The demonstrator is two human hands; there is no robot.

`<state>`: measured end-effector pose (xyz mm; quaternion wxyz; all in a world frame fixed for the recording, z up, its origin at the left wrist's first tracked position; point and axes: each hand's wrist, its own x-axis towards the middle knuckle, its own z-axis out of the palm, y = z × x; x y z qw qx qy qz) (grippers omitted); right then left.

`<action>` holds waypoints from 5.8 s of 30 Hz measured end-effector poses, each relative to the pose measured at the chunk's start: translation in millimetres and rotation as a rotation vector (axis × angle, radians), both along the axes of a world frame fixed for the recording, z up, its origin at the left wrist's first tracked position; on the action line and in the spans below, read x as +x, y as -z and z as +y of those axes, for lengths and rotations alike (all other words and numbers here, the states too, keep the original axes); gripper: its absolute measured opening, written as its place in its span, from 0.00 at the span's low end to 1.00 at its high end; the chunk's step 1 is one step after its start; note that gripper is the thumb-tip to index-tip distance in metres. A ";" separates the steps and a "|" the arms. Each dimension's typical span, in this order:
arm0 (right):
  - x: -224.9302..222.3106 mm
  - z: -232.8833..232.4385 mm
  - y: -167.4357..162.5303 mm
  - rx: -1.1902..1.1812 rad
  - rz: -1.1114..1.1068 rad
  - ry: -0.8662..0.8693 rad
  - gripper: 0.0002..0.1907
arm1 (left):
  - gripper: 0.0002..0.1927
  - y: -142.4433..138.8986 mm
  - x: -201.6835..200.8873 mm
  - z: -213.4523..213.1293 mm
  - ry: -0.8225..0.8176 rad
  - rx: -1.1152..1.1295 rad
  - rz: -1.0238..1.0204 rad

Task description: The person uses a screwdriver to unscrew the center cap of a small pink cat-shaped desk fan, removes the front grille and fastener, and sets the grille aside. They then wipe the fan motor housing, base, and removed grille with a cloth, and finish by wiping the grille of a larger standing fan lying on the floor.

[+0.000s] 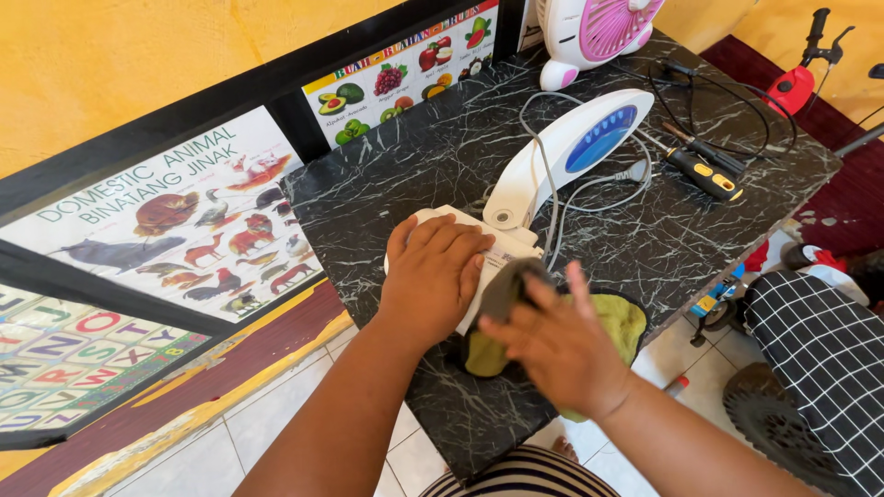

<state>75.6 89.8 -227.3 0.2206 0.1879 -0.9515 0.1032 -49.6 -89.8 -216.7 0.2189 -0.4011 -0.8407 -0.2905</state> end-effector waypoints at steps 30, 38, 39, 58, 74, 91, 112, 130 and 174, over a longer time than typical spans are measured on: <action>-17.1 76.0 46.1 -0.815 -0.094 0.257 0.30 | 0.54 -75.5 23.5 10.7 -0.101 -0.581 -0.587; -8.9 103.4 48.5 -1.534 -0.180 -0.056 0.34 | 0.43 -88.8 -1.4 10.2 -0.162 -0.428 -0.785; -8.6 104.6 47.8 -1.535 -0.210 -0.062 0.34 | 0.42 -88.9 -6.2 8.0 -0.135 -0.365 -0.787; -44.2 153.3 -47.4 -1.682 0.159 -0.571 0.35 | 0.38 -61.7 -12.6 11.0 -0.283 0.384 -1.489; -46.4 57.8 -44.7 -0.184 0.112 -0.532 0.25 | 0.25 -37.3 13.2 26.8 -0.180 0.490 -0.944; -33.8 62.0 -22.2 -0.072 0.185 -0.472 0.28 | 0.26 -52.2 22.4 22.2 -0.193 0.431 -0.906; -36.8 85.8 44.1 -0.470 0.171 -0.319 0.26 | 0.25 -32.3 17.0 22.5 0.029 0.599 -0.918; -43.0 104.0 -0.9 -0.245 0.128 -0.173 0.28 | 0.16 -90.9 50.2 34.8 -0.207 0.172 -0.613; -49.0 73.7 -16.9 -0.047 0.205 -0.245 0.34 | 0.20 -85.3 33.0 38.0 -0.338 0.249 -0.591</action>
